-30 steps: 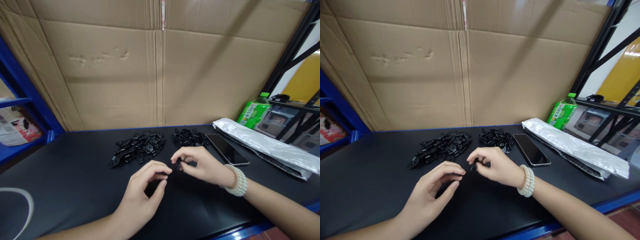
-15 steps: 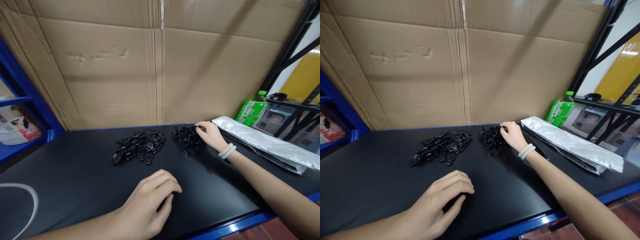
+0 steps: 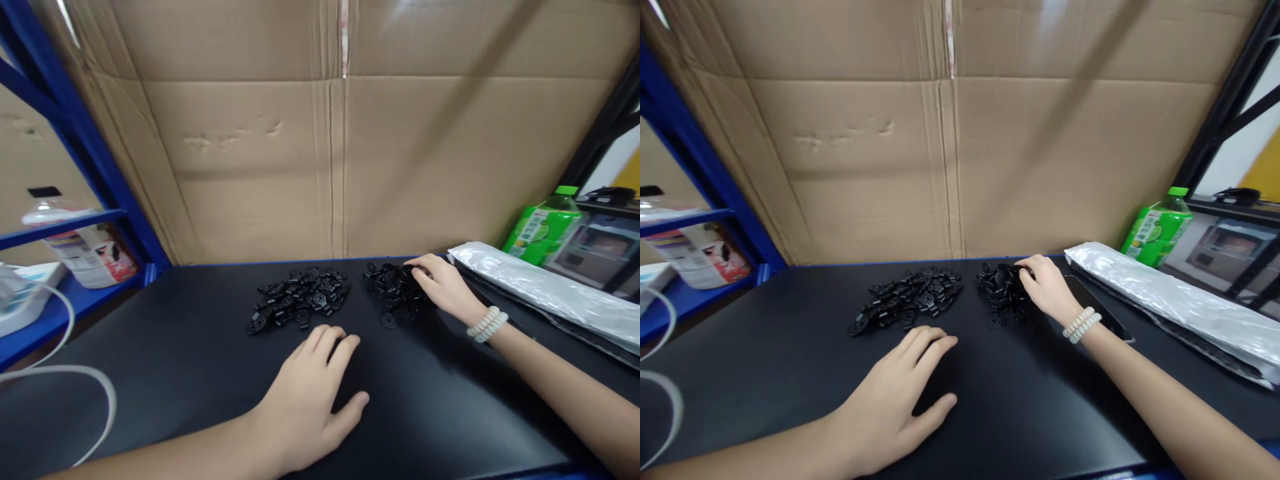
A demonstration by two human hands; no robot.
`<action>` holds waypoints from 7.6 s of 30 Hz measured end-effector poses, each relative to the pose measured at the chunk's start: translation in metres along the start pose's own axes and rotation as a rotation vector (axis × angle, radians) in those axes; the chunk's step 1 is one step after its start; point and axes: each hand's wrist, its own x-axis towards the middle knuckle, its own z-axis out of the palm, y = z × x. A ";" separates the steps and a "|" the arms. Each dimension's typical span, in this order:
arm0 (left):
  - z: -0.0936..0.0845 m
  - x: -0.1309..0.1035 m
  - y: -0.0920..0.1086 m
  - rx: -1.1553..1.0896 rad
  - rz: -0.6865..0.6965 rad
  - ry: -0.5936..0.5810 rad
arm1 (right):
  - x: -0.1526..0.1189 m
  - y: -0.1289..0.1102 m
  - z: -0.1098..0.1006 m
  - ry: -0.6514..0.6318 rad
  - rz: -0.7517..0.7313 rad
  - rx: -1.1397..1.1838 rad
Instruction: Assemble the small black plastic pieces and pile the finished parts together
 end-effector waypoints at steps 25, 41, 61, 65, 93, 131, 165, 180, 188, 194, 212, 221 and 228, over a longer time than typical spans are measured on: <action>0.003 0.008 -0.004 -0.544 0.166 0.467 | -0.060 -0.100 0.007 -0.860 0.388 1.316; 0.008 0.012 -0.004 -0.786 0.083 0.371 | -0.066 -0.110 0.016 -1.066 0.413 1.592; 0.016 0.017 0.006 -0.740 0.125 0.253 | -0.058 -0.109 0.004 -1.071 0.151 1.119; 0.014 0.016 0.004 -0.710 0.121 0.300 | -0.062 -0.107 0.012 -1.096 0.371 1.415; 0.007 0.004 -0.001 -0.521 0.046 0.131 | -0.012 -0.031 -0.020 -0.100 -0.261 0.107; -0.004 0.005 -0.007 -0.075 0.106 -0.013 | -0.038 -0.064 -0.015 -0.234 -0.388 0.330; 0.007 0.016 -0.005 -1.183 -0.173 0.272 | -0.067 -0.101 0.014 -0.595 0.250 1.271; 0.006 0.013 -0.004 -0.929 -0.024 0.423 | -0.068 -0.109 0.007 -0.831 0.446 1.527; 0.007 0.012 -0.002 -0.913 0.023 0.365 | -0.067 -0.109 0.012 -0.974 0.386 1.604; 0.004 0.014 0.001 -0.930 -0.001 0.354 | -0.065 -0.107 0.011 -1.080 0.347 1.567; 0.004 0.014 0.010 -0.904 0.017 0.293 | -0.063 -0.105 0.009 -1.142 0.205 1.362; 0.005 0.010 0.012 -0.858 0.071 0.272 | -0.060 -0.106 -0.001 -1.086 -0.066 1.014; 0.006 0.011 0.014 -0.846 0.076 0.296 | -0.061 -0.107 -0.001 -1.088 -0.070 0.985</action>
